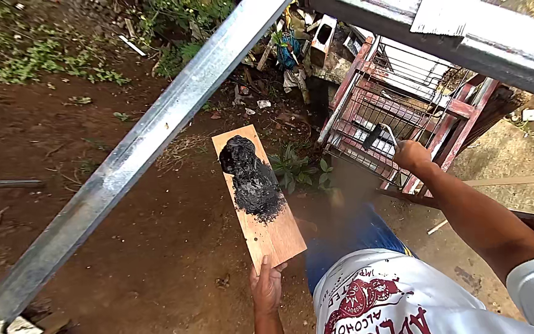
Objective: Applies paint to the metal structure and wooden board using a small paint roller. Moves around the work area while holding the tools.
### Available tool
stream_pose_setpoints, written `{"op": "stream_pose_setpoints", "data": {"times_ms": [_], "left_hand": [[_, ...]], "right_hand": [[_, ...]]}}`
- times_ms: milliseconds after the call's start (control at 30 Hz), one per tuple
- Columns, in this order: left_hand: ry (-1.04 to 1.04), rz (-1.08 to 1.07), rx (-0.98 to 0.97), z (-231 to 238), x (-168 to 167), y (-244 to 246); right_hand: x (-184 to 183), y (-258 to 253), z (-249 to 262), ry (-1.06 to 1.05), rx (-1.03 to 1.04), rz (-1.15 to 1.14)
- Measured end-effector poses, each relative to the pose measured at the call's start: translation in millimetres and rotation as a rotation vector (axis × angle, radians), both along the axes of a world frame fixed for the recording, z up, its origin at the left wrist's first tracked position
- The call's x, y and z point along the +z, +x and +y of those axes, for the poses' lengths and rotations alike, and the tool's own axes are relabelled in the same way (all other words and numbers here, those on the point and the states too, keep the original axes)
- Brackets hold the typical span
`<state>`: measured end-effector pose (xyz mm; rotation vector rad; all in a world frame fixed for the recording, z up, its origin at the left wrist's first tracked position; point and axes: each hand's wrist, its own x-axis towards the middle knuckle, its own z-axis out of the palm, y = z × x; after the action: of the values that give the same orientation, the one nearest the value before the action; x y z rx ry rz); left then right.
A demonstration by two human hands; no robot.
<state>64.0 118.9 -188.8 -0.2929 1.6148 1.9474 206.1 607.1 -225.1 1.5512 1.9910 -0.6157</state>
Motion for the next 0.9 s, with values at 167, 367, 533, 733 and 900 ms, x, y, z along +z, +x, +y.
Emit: {"op": "stream_pose_setpoints", "data": {"times_ms": [167, 367, 533, 733, 900], "left_hand": [[-0.007, -0.007, 0.011, -5, 0, 1], [-0.014, -0.017, 0.012, -11, 0, -2], [-0.006, -0.016, 0.001, -6, 1, -7], [0.02, -0.012, -0.021, -6, -1, -6], [0.024, -0.003, -0.032, -2, 0, -8]], "right_hand": [[6, -3, -16, 0.112, 0.067, -0.037], [10, 9, -11, 0.19, 0.019, 0.016], [7, 4, -11, 0.097, 0.032, -0.058], [6, -10, -13, 0.135, 0.011, 0.045], [9, -4, -5, 0.118, 0.061, -0.048]]}}
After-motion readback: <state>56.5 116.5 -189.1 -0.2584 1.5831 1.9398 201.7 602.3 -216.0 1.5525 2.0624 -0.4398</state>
